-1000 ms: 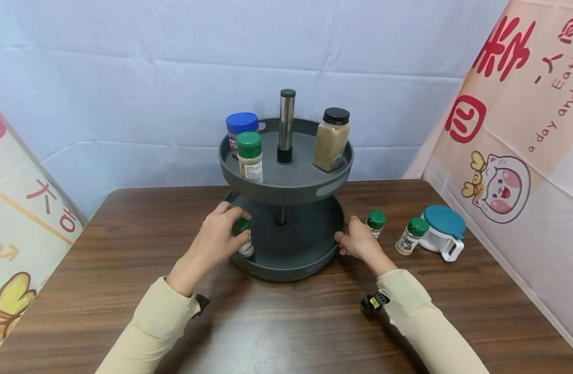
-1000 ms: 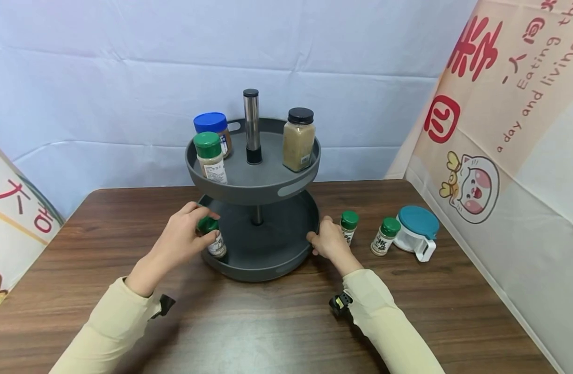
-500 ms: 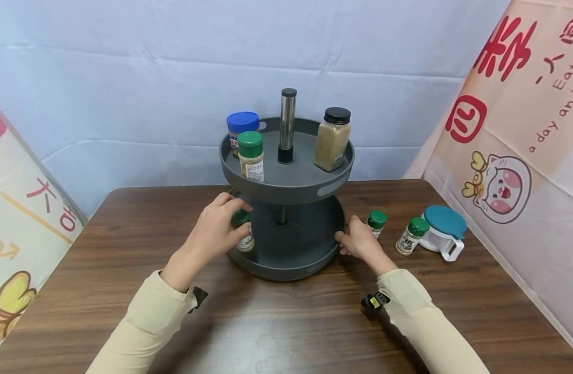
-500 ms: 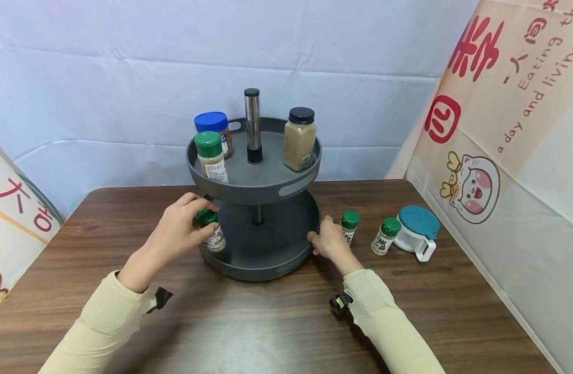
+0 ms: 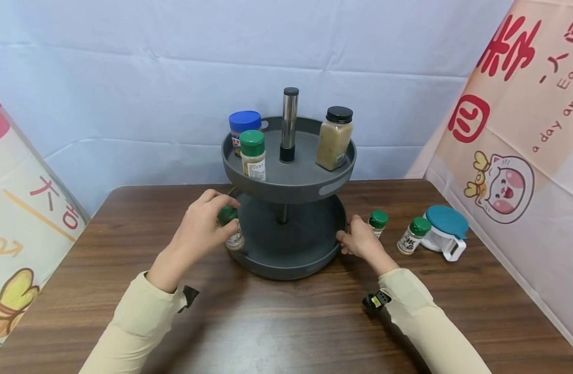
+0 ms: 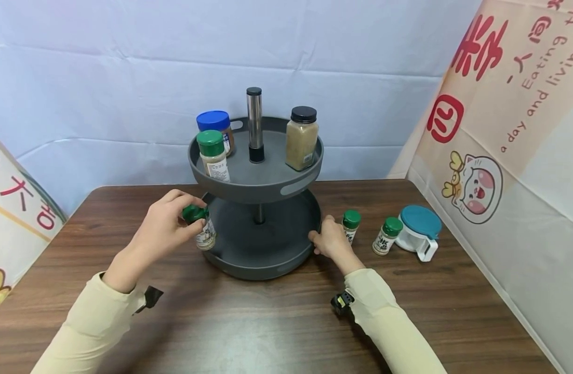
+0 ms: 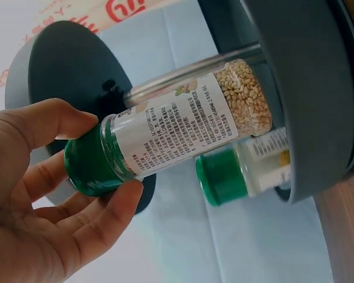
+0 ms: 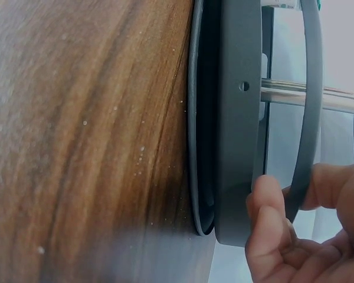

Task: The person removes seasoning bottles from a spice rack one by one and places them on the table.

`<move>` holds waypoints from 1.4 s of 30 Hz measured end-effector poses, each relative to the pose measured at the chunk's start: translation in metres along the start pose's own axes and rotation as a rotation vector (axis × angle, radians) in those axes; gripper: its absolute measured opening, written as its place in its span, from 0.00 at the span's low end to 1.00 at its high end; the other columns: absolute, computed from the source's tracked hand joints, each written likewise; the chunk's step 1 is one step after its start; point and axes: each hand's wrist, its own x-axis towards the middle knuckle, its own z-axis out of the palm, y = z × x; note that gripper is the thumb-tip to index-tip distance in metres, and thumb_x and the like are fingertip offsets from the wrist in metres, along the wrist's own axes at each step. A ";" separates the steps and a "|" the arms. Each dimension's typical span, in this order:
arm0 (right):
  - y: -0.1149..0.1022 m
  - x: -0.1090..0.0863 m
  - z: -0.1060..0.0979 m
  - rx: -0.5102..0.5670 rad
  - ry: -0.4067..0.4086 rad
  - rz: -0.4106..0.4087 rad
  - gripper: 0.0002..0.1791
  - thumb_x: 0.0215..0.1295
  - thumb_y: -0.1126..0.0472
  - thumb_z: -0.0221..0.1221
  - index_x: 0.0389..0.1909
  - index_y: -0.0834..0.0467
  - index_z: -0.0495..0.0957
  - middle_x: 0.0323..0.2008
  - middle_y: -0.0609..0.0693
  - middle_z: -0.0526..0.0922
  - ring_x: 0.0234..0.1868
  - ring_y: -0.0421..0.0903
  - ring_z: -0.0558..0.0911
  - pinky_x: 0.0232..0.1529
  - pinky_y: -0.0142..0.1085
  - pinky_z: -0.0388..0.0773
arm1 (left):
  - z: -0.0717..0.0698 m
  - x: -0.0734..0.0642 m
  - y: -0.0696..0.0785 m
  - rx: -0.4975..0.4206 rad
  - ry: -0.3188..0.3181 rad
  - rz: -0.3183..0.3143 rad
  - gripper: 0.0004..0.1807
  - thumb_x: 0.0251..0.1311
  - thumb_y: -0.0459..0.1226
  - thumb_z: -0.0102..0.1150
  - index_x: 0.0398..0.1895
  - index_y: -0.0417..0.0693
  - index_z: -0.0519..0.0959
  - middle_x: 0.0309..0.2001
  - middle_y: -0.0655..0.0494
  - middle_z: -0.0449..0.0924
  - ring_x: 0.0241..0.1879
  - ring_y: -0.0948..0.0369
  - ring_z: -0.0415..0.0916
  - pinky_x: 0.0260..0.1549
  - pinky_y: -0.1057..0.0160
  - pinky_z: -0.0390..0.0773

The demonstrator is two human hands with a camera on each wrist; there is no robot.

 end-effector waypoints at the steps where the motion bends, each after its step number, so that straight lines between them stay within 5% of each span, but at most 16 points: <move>1: 0.000 0.000 0.000 0.001 -0.001 0.000 0.26 0.63 0.64 0.51 0.56 0.77 0.58 0.20 0.54 0.78 0.19 0.47 0.81 0.23 0.37 0.76 | -0.001 -0.001 -0.002 0.000 0.002 -0.007 0.13 0.47 0.32 0.64 0.39 0.42 0.80 0.37 0.49 0.72 0.29 0.57 0.68 0.25 0.60 0.70; 19: 0.004 -0.002 0.002 0.009 -0.011 0.024 0.26 0.64 0.64 0.51 0.56 0.77 0.58 0.22 0.56 0.78 0.18 0.45 0.80 0.21 0.36 0.76 | -0.008 -0.023 -0.043 0.049 -0.012 -0.135 0.13 0.47 0.31 0.61 0.39 0.42 0.80 0.41 0.44 0.73 0.33 0.51 0.71 0.30 0.53 0.70; 42: -0.002 -0.002 0.001 -0.022 0.019 -0.003 0.25 0.63 0.64 0.51 0.55 0.77 0.59 0.17 0.53 0.78 0.17 0.47 0.80 0.21 0.36 0.75 | -0.002 -0.009 -0.088 0.079 -0.122 -0.289 0.15 0.50 0.32 0.64 0.43 0.37 0.79 0.43 0.37 0.71 0.38 0.44 0.70 0.34 0.48 0.72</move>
